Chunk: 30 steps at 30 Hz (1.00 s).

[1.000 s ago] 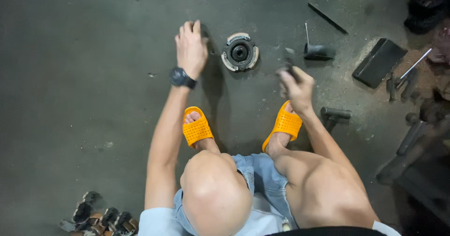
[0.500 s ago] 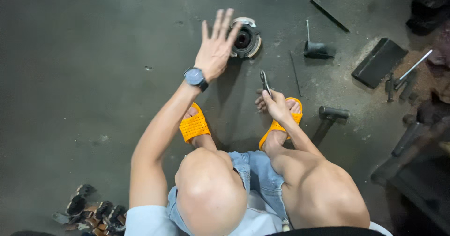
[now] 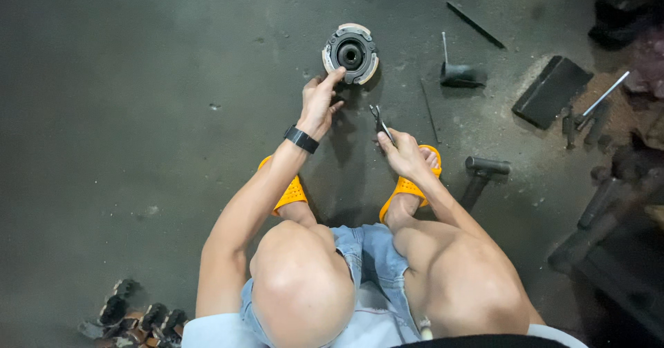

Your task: The person, sitting on the floor, uses pliers to remove a circlip and other internal components from a motorcycle clutch assembly, handling small metal pieces and a spring.

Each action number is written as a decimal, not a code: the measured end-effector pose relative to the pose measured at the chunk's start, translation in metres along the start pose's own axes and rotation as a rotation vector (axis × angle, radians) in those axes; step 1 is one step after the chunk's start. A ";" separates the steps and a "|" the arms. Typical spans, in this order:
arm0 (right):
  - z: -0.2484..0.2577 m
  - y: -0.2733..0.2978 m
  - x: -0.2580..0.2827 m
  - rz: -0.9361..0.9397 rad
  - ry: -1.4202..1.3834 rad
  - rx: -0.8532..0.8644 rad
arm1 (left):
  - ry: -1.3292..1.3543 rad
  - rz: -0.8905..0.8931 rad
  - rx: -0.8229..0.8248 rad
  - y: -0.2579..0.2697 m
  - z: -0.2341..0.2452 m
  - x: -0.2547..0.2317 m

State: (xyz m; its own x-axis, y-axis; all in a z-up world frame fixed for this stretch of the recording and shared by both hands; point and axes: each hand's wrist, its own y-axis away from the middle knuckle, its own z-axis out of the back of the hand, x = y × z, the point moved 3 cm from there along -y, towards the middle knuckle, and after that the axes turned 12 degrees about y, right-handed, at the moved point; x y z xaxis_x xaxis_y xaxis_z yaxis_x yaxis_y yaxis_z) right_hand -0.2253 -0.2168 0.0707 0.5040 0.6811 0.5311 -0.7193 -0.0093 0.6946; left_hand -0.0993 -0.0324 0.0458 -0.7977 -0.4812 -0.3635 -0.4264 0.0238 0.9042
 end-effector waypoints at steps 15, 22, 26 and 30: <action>0.015 -0.046 0.031 0.043 -0.029 0.070 | 0.116 -0.102 0.068 -0.024 -0.007 0.043; 0.030 -0.042 0.065 0.113 0.066 0.025 | 0.178 -0.094 0.091 -0.016 -0.011 0.036; 0.019 -0.046 0.049 0.110 0.102 0.031 | 0.193 -0.085 0.093 -0.021 -0.009 0.040; 0.015 -0.043 0.054 0.107 0.047 0.031 | 0.203 -0.081 0.072 -0.030 -0.003 0.048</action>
State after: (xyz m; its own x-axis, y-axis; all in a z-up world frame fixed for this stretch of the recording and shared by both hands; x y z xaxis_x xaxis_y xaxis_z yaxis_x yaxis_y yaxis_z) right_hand -0.1596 -0.1907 0.0772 0.4022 0.7083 0.5802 -0.7520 -0.1059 0.6506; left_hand -0.1231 -0.0590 0.0024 -0.6603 -0.6503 -0.3755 -0.5210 0.0366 0.8528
